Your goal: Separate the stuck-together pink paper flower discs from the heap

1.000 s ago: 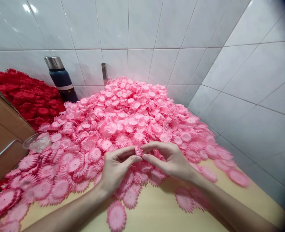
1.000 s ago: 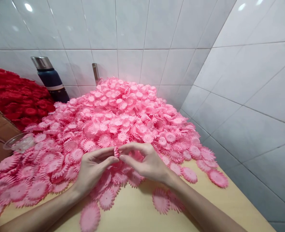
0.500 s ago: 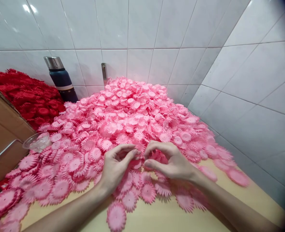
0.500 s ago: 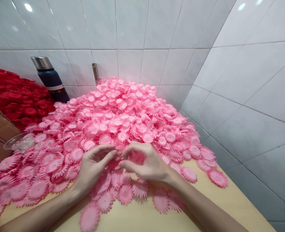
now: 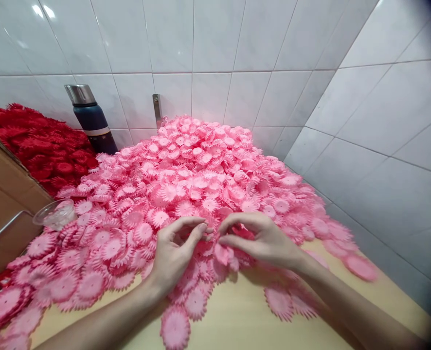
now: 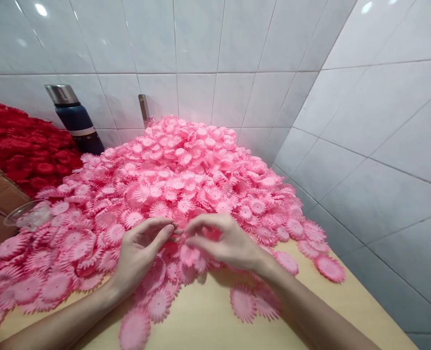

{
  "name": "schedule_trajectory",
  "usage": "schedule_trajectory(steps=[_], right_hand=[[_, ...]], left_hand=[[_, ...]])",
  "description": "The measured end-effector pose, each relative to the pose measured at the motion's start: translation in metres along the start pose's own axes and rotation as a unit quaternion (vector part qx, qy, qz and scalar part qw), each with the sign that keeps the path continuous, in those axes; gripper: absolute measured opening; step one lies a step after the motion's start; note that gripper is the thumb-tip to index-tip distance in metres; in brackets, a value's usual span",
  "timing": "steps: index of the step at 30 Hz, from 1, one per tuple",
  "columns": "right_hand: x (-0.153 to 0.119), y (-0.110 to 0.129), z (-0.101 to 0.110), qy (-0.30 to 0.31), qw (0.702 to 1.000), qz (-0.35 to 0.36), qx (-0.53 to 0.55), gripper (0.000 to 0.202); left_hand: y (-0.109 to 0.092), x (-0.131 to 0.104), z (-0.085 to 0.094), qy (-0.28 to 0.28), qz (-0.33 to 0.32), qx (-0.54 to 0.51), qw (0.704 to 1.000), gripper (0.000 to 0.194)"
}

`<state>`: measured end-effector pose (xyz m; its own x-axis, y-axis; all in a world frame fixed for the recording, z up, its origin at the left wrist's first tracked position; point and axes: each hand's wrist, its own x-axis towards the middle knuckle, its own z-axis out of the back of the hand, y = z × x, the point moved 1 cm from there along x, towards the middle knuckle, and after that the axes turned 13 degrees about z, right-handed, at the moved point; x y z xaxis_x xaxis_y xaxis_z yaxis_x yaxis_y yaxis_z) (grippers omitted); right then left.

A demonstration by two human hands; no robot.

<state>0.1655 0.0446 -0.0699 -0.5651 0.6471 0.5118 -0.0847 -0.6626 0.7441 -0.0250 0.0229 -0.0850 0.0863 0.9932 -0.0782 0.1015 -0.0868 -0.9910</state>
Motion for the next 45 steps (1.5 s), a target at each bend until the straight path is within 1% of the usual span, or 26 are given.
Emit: schedule_trajectory(steps=[2, 3, 5, 7, 9, 11, 14, 17, 24, 32, 37, 39, 42, 45], right_hand=[[0.001, -0.001, 0.003, -0.080, 0.997, -0.010, -0.001, 0.010], [0.001, -0.002, 0.003, -0.105, 0.994, -0.010, 0.000, 0.010], [0.002, -0.002, 0.000, -0.124, 0.992, 0.002, 0.006, 0.008], [0.002, -0.002, -0.004, -0.124, 0.992, 0.021, 0.006, 0.009], [0.002, -0.001, -0.007, -0.121, 0.992, 0.031, 0.013, 0.011], [0.002, 0.000, -0.010, -0.125, 0.991, 0.019, 0.035, 0.011], [0.001, -0.001, -0.010, -0.131, 0.988, -0.018, 0.083, 0.015], [0.001, -0.001, -0.010, -0.137, 0.985, -0.037, 0.103, 0.017], [0.001, -0.002, -0.008, -0.128, 0.989, -0.017, 0.079, 0.016], [0.000, -0.004, -0.008, -0.123, 0.991, -0.008, 0.054, 0.016], [0.000, -0.005, -0.008, -0.121, 0.991, 0.002, 0.055, 0.016], [0.000, -0.004, -0.008, -0.118, 0.992, 0.005, 0.052, 0.015], [0.000, -0.004, -0.008, -0.112, 0.993, 0.002, 0.045, 0.014], [-0.001, -0.004, -0.008, -0.114, 0.992, -0.008, 0.051, 0.014]], left_hand=[[0.000, -0.001, 0.000, 0.018, 0.010, -0.006, 1.000, 0.017], [0.000, -0.001, -0.001, 0.029, 0.017, -0.011, 0.999, 0.019], [-0.001, -0.002, -0.002, 0.057, 0.031, -0.020, 0.998, 0.025], [-0.001, -0.003, -0.004, 0.082, 0.040, -0.029, 0.995, 0.031], [-0.001, -0.004, -0.005, 0.092, 0.041, -0.030, 0.994, 0.034], [-0.001, -0.004, -0.004, 0.083, 0.032, -0.013, 0.996, 0.034], [-0.002, -0.004, -0.002, 0.054, 0.019, 0.023, 0.998, 0.028], [-0.002, -0.004, -0.001, 0.031, 0.015, 0.028, 0.999, 0.024], [-0.001, -0.001, 0.001, 0.008, 0.027, 0.022, 0.999, 0.025], [-0.001, -0.002, 0.001, 0.013, 0.034, 0.011, 0.999, 0.023], [-0.003, 0.001, 0.001, -0.001, 0.035, -0.008, 0.999, 0.018], [-0.003, 0.002, 0.001, 0.001, 0.040, -0.011, 0.999, 0.017], [-0.002, 0.002, 0.001, 0.008, 0.051, -0.024, 0.998, 0.022], [-0.003, 0.001, 0.000, 0.030, 0.058, -0.047, 0.997, 0.024]])
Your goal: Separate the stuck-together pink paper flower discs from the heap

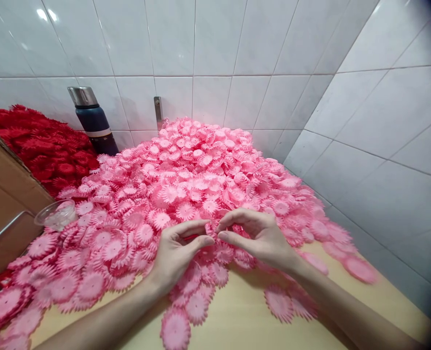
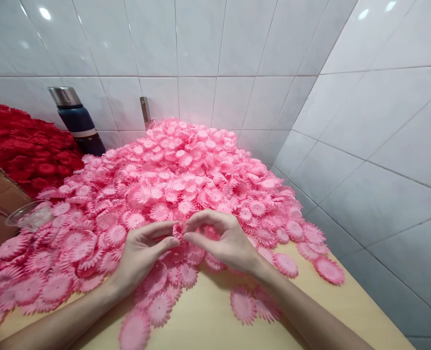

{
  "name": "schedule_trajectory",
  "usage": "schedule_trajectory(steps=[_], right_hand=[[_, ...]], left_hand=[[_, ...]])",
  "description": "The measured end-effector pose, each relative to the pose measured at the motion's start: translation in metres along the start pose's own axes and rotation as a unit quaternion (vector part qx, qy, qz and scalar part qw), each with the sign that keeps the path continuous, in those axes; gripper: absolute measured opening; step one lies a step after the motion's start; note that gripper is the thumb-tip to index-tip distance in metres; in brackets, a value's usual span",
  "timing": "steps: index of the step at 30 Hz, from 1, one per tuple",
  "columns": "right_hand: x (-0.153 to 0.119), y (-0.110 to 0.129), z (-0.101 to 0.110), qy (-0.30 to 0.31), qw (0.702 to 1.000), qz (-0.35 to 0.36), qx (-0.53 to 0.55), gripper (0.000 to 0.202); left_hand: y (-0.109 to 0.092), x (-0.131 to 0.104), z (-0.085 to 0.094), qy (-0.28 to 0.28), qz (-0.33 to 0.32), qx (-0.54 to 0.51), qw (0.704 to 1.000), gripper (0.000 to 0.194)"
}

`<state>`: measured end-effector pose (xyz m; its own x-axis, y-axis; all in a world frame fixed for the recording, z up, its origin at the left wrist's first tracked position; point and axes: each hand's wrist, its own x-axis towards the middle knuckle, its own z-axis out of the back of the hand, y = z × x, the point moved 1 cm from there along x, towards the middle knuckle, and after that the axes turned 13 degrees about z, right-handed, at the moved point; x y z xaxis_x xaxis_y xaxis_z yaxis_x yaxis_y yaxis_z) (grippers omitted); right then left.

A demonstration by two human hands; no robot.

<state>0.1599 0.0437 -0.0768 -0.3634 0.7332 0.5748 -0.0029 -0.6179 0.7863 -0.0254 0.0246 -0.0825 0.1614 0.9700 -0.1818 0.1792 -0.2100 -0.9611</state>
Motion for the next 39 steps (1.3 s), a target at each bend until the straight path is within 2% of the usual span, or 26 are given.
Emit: schedule_trajectory(steps=[4, 18, 25, 31, 37, 39], right_hand=[[-0.0004, -0.0003, -0.0007, -0.004, 1.000, -0.010, 0.011, 0.013], [0.0022, 0.0008, -0.0048, -0.024, 0.990, -0.076, 0.114, 0.015], [0.0013, -0.0029, -0.0038, -0.017, 0.982, -0.083, 0.167, 0.016], [0.0022, -0.0011, -0.0051, -0.026, 0.981, -0.090, 0.169, 0.014], [0.0021, 0.0002, -0.0049, -0.017, 0.983, -0.091, 0.158, 0.009], [0.0023, 0.0004, -0.0052, -0.012, 0.984, -0.088, 0.153, 0.009]], left_hand=[[-0.0022, -0.0024, -0.0033, 0.028, -0.003, -0.002, 1.000, 0.025], [0.0018, -0.0044, -0.0025, 0.038, -0.018, 0.034, 0.999, 0.032], [0.0028, -0.0037, -0.0012, 0.034, -0.030, 0.052, 0.998, 0.032], [0.0053, -0.0027, -0.0005, 0.032, -0.044, 0.070, 0.996, 0.030], [0.0065, -0.0023, -0.0012, 0.081, -0.045, 0.017, 0.996, 0.034], [0.0054, -0.0025, -0.0014, 0.071, -0.051, 0.023, 0.996, 0.031]])
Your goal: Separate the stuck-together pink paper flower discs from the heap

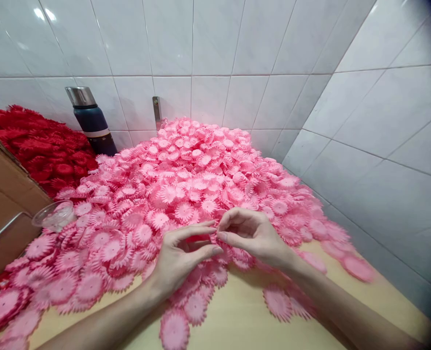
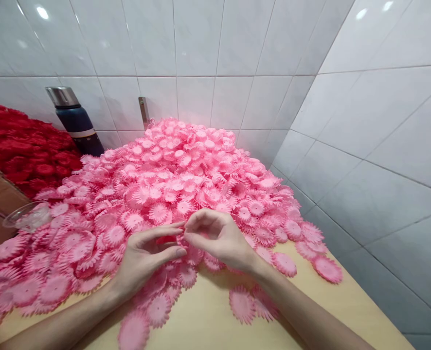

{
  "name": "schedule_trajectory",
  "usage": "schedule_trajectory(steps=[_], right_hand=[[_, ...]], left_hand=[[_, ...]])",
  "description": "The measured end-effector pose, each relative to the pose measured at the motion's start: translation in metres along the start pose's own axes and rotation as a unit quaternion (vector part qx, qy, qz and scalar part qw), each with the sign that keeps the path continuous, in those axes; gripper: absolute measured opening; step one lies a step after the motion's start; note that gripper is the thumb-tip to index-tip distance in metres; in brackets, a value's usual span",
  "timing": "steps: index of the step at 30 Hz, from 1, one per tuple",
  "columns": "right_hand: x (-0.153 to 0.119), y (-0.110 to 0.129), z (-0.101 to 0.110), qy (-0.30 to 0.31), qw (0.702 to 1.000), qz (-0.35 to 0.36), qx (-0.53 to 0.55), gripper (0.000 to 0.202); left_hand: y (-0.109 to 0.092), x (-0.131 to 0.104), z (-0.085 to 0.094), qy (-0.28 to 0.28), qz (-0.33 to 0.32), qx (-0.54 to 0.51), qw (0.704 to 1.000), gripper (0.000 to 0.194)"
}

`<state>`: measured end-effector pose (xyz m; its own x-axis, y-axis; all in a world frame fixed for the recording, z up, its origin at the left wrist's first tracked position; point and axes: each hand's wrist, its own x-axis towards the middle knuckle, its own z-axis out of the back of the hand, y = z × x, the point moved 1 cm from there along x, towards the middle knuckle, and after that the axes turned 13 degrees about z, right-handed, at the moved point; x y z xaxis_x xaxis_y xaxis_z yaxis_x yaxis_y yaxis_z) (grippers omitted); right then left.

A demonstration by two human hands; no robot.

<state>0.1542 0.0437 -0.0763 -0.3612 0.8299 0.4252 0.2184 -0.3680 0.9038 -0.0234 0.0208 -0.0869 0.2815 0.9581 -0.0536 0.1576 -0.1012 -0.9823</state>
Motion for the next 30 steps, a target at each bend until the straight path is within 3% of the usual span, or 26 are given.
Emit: schedule_trajectory(steps=[6, 15, 23, 28, 30], right_hand=[[-0.0005, -0.0003, -0.0008, -0.006, 1.000, 0.008, -0.001, 0.009], [-0.0011, -0.0010, 0.0014, -0.007, 0.999, 0.007, 0.036, 0.018], [-0.0006, 0.0008, 0.0070, 0.036, 0.998, 0.040, -0.035, 0.008], [0.0003, 0.0025, 0.0076, -0.010, 0.992, 0.059, -0.114, 0.025], [-0.0003, 0.0027, 0.0054, -0.003, 0.991, 0.038, -0.127, 0.032]], left_hand=[[-0.0030, -0.0012, 0.0015, -0.067, -0.040, 0.036, 0.996, 0.024], [-0.0026, 0.0011, 0.0008, -0.088, -0.035, 0.037, 0.995, 0.018], [-0.0011, 0.0011, 0.0014, -0.056, 0.021, -0.013, 0.998, 0.031], [-0.0020, 0.0018, 0.0027, -0.043, 0.017, 0.013, 0.999, 0.020], [-0.0038, 0.0016, 0.0027, -0.028, 0.002, 0.038, 0.999, 0.022]])
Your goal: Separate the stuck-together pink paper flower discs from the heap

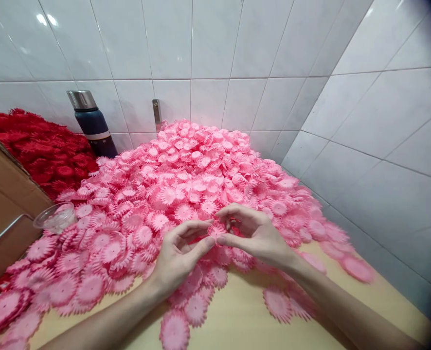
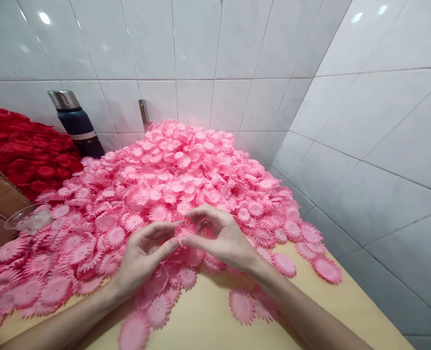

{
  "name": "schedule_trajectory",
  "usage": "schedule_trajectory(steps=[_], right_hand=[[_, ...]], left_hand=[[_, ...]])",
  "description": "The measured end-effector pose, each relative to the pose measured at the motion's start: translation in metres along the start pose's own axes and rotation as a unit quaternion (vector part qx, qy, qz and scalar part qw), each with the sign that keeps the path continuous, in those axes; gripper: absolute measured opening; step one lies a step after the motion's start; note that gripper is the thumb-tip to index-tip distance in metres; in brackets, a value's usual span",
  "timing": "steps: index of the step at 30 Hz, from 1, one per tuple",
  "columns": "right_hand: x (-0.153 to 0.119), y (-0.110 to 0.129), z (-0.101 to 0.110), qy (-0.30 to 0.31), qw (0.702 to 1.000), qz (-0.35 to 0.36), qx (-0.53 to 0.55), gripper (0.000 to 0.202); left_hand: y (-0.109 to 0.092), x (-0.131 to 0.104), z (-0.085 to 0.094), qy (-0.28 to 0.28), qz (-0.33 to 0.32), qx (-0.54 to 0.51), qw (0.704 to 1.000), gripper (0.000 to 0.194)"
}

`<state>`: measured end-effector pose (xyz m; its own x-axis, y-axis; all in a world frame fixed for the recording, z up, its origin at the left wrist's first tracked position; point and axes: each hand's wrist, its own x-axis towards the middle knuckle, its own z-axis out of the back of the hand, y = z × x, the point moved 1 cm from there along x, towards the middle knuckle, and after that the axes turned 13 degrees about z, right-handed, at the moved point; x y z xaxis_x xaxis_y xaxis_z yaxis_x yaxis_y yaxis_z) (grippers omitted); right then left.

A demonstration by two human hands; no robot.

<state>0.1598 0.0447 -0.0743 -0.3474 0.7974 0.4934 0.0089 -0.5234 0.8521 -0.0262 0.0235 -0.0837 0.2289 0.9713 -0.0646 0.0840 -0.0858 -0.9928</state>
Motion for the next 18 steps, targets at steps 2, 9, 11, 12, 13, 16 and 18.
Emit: schedule_trajectory(steps=[2, 9, 11, 12, 13, 16, 18], right_hand=[[-0.0010, -0.0001, -0.0024, 0.028, 0.999, -0.025, 0.008, 0.028], [-0.0023, -0.0032, -0.0039, 0.019, 1.000, -0.006, 0.024, 0.016], [-0.0025, -0.0029, -0.0035, 0.026, 1.000, 0.000, -0.015, 0.019], [-0.0027, -0.0025, -0.0034, 0.033, 0.999, -0.002, -0.030, 0.020], [-0.0032, -0.0020, -0.0033, 0.039, 0.998, -0.007, -0.039, 0.021], [-0.0053, -0.0012, -0.0037, 0.053, 0.998, -0.024, -0.034, 0.021], [-0.0067, -0.0013, -0.0043, 0.053, 0.998, -0.033, -0.022, 0.021]], left_hand=[[-0.0018, 0.0000, 0.0001, 0.010, -0.029, 0.033, 0.999, 0.022], [0.0000, 0.0010, -0.0003, 0.016, -0.035, 0.052, 0.998, 0.023], [0.0006, 0.0007, -0.0009, 0.017, -0.025, 0.043, 0.999, 0.023], [0.0006, 0.0005, -0.0014, 0.017, -0.018, 0.040, 0.999, 0.023], [0.0005, 0.0004, -0.0018, 0.017, -0.011, 0.037, 0.999, 0.023], [-0.0005, 0.0001, -0.0035, 0.021, 0.013, 0.024, 0.999, 0.023], [-0.0011, -0.0003, -0.0045, 0.022, 0.025, 0.020, 0.999, 0.022]])
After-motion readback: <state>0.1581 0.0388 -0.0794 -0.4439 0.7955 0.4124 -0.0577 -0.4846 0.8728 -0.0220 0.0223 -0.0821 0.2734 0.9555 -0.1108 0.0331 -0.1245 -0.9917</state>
